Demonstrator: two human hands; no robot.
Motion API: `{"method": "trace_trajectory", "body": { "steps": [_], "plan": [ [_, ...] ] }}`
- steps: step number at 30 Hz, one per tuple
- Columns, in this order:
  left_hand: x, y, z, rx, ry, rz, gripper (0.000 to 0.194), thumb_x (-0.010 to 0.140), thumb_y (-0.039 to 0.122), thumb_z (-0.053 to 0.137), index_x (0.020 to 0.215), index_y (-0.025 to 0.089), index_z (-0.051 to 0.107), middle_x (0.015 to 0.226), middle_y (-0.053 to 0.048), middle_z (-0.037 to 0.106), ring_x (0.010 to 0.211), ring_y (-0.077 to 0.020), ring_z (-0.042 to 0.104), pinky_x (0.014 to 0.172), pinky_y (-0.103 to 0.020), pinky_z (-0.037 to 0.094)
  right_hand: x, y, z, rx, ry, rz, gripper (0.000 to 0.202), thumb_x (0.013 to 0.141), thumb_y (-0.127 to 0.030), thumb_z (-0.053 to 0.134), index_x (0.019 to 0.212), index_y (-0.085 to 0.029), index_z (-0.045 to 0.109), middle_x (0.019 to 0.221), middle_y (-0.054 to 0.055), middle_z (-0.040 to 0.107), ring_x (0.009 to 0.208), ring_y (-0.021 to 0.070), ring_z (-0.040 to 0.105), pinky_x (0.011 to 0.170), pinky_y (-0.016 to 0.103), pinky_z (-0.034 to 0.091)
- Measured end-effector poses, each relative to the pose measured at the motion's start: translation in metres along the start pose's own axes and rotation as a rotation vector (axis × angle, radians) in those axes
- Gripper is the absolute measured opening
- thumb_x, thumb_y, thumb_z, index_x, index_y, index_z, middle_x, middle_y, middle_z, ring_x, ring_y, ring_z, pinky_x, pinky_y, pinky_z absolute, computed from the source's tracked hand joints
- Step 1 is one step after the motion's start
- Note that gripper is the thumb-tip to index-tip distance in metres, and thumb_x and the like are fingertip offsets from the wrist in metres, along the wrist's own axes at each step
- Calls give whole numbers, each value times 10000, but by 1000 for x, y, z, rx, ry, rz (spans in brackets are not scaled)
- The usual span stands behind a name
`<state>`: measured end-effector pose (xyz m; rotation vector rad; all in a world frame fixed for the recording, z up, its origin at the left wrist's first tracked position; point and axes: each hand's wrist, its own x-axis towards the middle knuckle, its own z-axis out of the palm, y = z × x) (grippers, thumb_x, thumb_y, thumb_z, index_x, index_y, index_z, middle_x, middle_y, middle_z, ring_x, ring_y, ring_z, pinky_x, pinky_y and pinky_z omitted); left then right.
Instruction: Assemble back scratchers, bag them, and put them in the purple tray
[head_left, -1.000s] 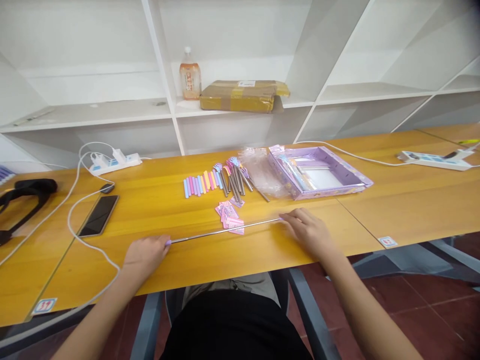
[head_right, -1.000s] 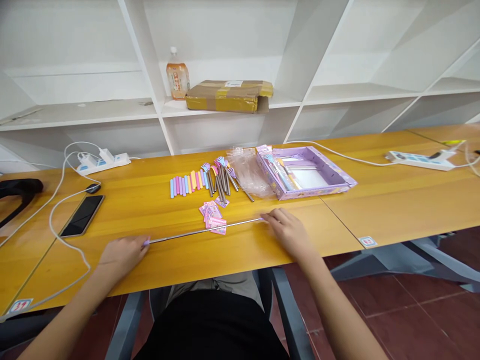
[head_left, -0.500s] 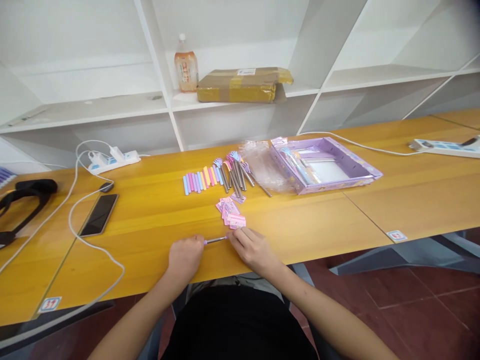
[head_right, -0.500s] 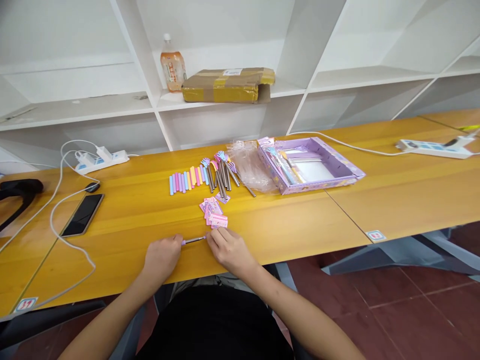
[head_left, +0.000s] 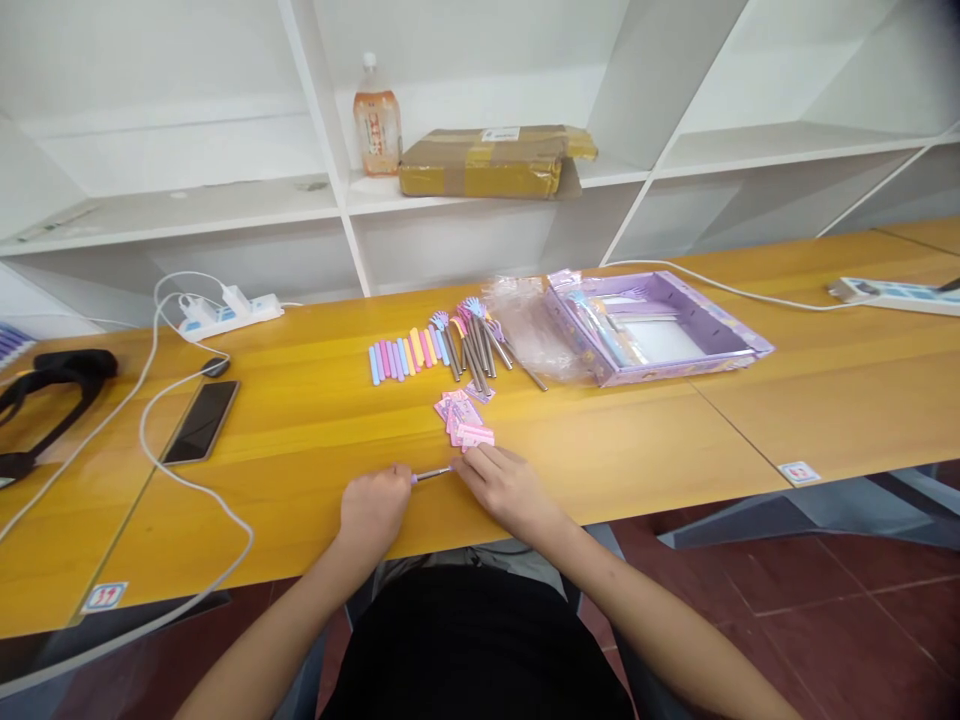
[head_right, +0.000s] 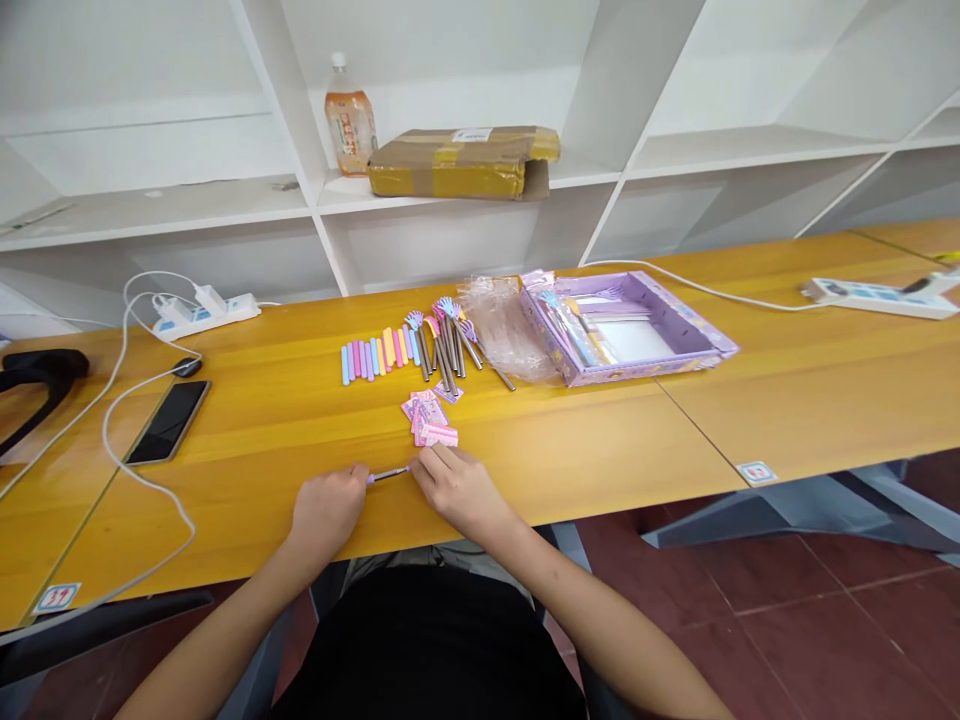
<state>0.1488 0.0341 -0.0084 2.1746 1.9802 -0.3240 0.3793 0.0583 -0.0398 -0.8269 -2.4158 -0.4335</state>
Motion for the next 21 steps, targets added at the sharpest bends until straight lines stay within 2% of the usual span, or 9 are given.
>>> {"method": "trace_trajectory", "body": {
  "steps": [4, 7, 10, 12, 13, 14, 16, 18, 21],
  "plan": [
    [5, -6, -3, 95, 17, 64, 390, 1104, 262, 379, 1119, 146, 751, 966, -211, 801, 959, -349, 803, 813, -413, 585, 0, 1, -2, -6, -22, 50, 156, 1102, -143, 551, 1035, -150, 692, 885, 60, 619, 834, 210, 531, 706, 357, 392],
    [9, -20, -7, 123, 16, 26, 422, 1109, 282, 349, 1120, 165, 754, 997, -207, 808, 959, -362, 802, 777, -414, 574, -7, 13, -6, -27, -32, 134, 149, 1095, -145, 550, 1080, -149, 698, 906, 77, 636, 848, 230, 537, 735, 363, 407],
    [4, -61, -13, 164, 32, -40, 413, 1096, 283, 361, 1135, 180, 759, 1033, -199, 813, 969, -369, 794, 757, -398, 547, -31, 50, -17, -44, -61, 198, 166, 1079, -136, 552, 1143, -166, 703, 935, 88, 655, 865, 246, 558, 777, 372, 427],
    [-8, -104, -17, 211, 86, -55, 400, 1086, 280, 374, 1126, 188, 761, 1045, -174, 813, 968, -355, 784, 752, -373, 520, -59, 87, -30, -79, -63, 230, 169, 1073, -172, 581, 1188, -179, 705, 983, 97, 683, 909, 252, 597, 827, 378, 443],
    [-15, -126, -17, 247, 140, -110, 408, 1084, 283, 368, 1082, 180, 763, 1035, -164, 808, 958, -346, 776, 750, -360, 504, -74, 107, -37, -120, -48, 267, 161, 1072, -204, 597, 1183, -182, 711, 982, 100, 689, 912, 254, 611, 832, 376, 444],
    [-23, -147, -17, 283, 188, -168, 416, 1083, 286, 362, 1048, 171, 760, 1013, -157, 804, 949, -342, 766, 750, -352, 489, -89, 126, -44, -165, -51, 301, 166, 1074, -215, 591, 1177, -186, 719, 964, 98, 688, 891, 248, 616, 819, 367, 442],
    [-35, -178, -14, 317, 211, -191, 434, 1078, 273, 338, 1037, 162, 756, 1006, -133, 805, 958, -331, 751, 767, -336, 470, -117, 158, -56, -244, 13, 337, 154, 1071, -208, 590, 1078, -205, 744, 863, 68, 673, 808, 228, 614, 788, 352, 441],
    [-39, -190, -8, 298, 165, -166, 417, 1060, 266, 353, 1032, 163, 756, 993, -146, 803, 970, -347, 747, 762, -348, 470, -137, 175, -61, -238, -31, 339, 139, 1060, -221, 614, 1043, -203, 750, 868, 63, 686, 828, 227, 642, 823, 355, 465],
    [-33, -184, 2, 205, 80, -135, 401, 1056, 305, 383, 1047, 181, 764, 1012, -176, 801, 935, -360, 755, 721, -366, 471, -153, 176, -57, -239, -76, 350, 139, 1047, -226, 623, 1073, -187, 753, 906, 71, 698, 858, 234, 670, 831, 363, 488]
  ]
}}
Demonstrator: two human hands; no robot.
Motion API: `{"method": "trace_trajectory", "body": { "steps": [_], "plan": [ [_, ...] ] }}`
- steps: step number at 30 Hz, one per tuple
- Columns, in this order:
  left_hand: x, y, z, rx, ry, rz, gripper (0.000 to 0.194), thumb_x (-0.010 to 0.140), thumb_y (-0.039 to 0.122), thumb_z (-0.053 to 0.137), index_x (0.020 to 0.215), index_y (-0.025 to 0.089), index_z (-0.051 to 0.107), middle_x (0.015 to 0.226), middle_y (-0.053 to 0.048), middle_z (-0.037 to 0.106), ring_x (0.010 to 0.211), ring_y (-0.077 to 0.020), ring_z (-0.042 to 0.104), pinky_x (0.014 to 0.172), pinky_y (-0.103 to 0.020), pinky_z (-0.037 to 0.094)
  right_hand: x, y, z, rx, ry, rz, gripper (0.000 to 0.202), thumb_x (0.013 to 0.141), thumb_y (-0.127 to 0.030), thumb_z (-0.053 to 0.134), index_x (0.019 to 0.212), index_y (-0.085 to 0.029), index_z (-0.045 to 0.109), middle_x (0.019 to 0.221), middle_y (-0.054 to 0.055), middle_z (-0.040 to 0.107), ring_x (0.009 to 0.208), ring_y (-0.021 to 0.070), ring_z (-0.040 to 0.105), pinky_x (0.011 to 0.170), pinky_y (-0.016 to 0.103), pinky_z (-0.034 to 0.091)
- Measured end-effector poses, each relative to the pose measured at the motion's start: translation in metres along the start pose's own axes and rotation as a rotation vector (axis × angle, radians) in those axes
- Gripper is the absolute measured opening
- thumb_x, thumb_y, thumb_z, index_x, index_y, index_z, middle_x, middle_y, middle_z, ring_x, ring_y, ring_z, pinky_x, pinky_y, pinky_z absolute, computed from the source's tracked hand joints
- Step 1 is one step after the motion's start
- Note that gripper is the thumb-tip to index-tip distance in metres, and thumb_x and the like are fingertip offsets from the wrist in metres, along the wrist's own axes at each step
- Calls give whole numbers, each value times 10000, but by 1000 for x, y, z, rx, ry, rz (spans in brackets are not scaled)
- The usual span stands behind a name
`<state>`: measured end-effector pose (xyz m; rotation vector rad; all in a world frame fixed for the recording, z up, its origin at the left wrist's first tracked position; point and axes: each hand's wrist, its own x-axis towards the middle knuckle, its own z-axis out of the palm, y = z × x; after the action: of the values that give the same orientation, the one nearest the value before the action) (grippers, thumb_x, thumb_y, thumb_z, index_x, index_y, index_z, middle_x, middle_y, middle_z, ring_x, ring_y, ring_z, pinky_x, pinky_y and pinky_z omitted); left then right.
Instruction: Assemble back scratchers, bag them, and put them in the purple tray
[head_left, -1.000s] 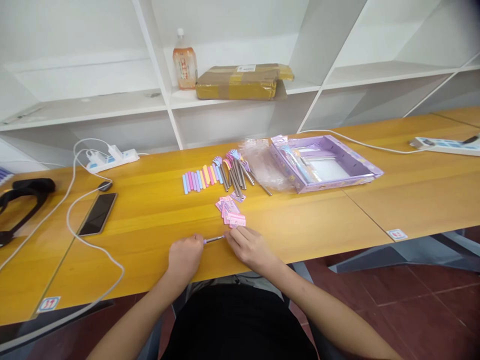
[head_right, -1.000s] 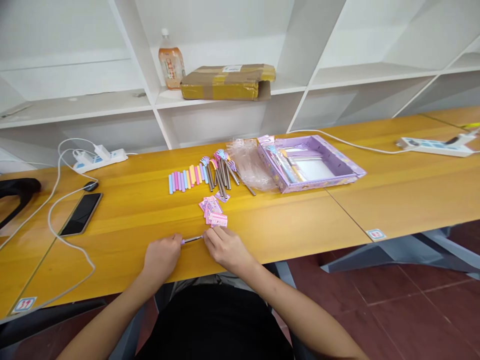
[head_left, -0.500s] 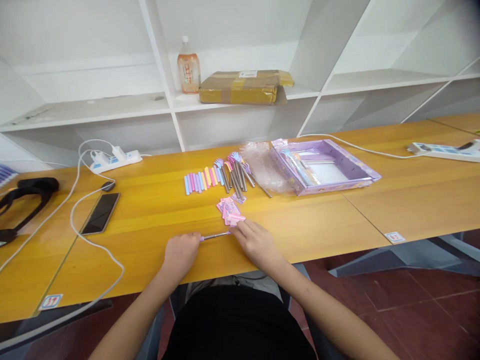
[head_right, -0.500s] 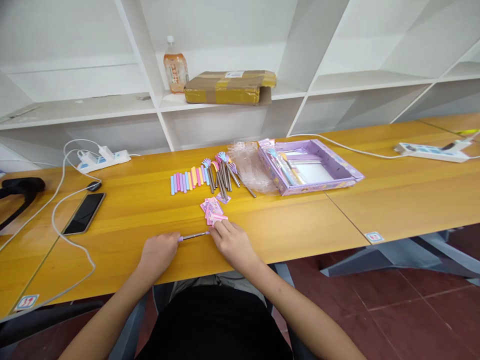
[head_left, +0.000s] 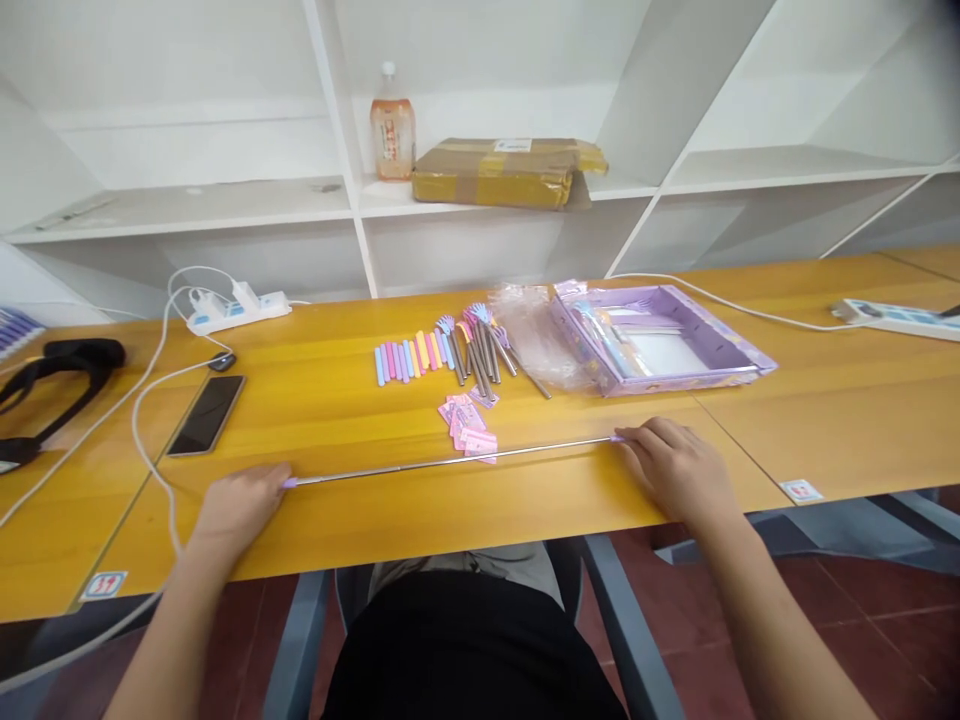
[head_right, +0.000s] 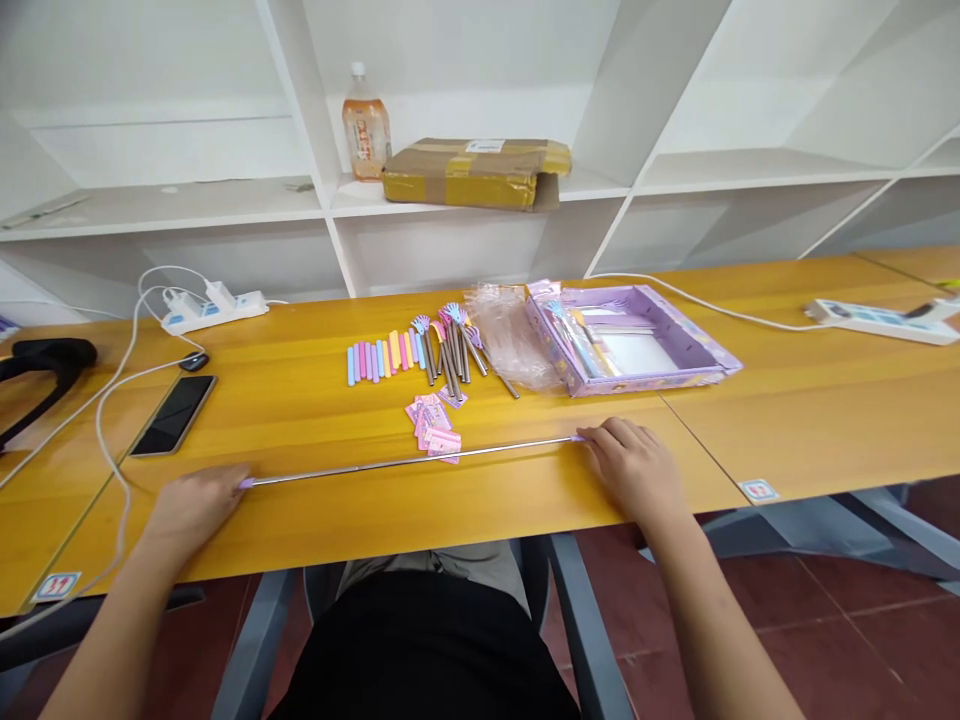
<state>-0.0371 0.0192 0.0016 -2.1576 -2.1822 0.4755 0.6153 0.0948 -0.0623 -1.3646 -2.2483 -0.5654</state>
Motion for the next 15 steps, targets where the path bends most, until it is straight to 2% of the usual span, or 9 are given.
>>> {"method": "trace_trajectory", "body": {
  "steps": [4, 10, 15],
  "plan": [
    [9, 12, 4, -28, -24, -29, 432, 1074, 346, 368, 1035, 200, 773, 1000, -170, 802, 901, -347, 763, 708, -362, 467, -11, -10, 5, 43, -13, 26, 170, 1057, -216, 584, 1114, -188, 741, 972, 87, 713, 910, 242, 687, 822, 360, 519],
    [5, 8, -5, -5, -41, -44, 418, 1068, 361, 381, 994, 216, 766, 998, -138, 810, 927, -323, 769, 707, -338, 468, -21, -16, -2, 162, -72, 36, 256, 1062, -192, 539, 1263, -202, 698, 1127, 113, 711, 1034, 268, 683, 927, 400, 550],
    [3, 13, -9, -9, -39, -64, 403, 1059, 322, 384, 967, 209, 760, 993, -147, 809, 916, -334, 773, 701, -347, 463, -20, -20, -1, 128, -80, 72, 245, 1058, -197, 525, 1226, -196, 704, 1118, 117, 708, 1018, 274, 667, 931, 409, 538]
  ]
}}
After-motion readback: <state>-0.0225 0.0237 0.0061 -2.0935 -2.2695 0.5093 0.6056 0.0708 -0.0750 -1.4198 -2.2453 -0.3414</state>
